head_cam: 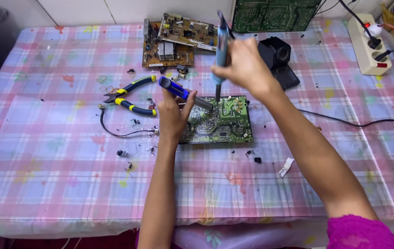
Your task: The person uses a soldering iron and a desoldering pump to remove components from a green circuit board. They repeatedly heat solder joints and use the pump to extract molten solder, working on various points across the board.
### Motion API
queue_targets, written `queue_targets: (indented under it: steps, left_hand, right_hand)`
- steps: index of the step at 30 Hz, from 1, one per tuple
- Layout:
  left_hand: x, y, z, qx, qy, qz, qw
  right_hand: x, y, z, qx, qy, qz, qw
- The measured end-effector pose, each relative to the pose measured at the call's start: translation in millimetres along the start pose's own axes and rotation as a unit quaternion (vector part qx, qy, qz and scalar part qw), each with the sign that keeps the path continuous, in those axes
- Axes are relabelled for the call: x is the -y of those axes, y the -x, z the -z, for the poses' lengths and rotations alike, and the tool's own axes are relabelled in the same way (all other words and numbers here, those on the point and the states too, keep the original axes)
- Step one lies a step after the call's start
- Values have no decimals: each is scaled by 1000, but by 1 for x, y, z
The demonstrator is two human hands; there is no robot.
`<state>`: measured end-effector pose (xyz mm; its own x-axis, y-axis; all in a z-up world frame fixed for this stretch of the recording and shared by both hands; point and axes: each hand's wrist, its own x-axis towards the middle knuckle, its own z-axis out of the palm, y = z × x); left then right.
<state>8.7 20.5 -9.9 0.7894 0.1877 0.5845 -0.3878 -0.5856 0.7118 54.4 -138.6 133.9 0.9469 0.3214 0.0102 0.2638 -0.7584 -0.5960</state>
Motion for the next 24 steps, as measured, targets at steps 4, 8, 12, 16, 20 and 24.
queue_targets:
  steps: [4, 8, 12, 16, 20, 24]
  left_hand:
    - [-4, -1, 4, -17, 20, 4, 1000]
    - [-8, 6, -4, 10, -35, -62, 997]
    - [-11, 7, -8, -1, -58, -113, 992]
    - [-13, 7, -5, 8, -50, -107, 993]
    - [-15, 7, -5, 5, -56, -103, 993]
    - [-18, 6, -2, 19, -48, -105, 993]
  right_hand:
    - [-17, -33, -10, -52, 35, 37, 997]
    - [-14, -21, -9, -35, 57, 80, 995]
    - [-21, -31, -5, -39, 59, 47, 996]
    - [-30, -21, -5, -51, 101, 131, 985]
    - [-21, -10, 2, -32, 19, 46, 998]
    - [-33, 7, -1, -94, 34, 173, 980]
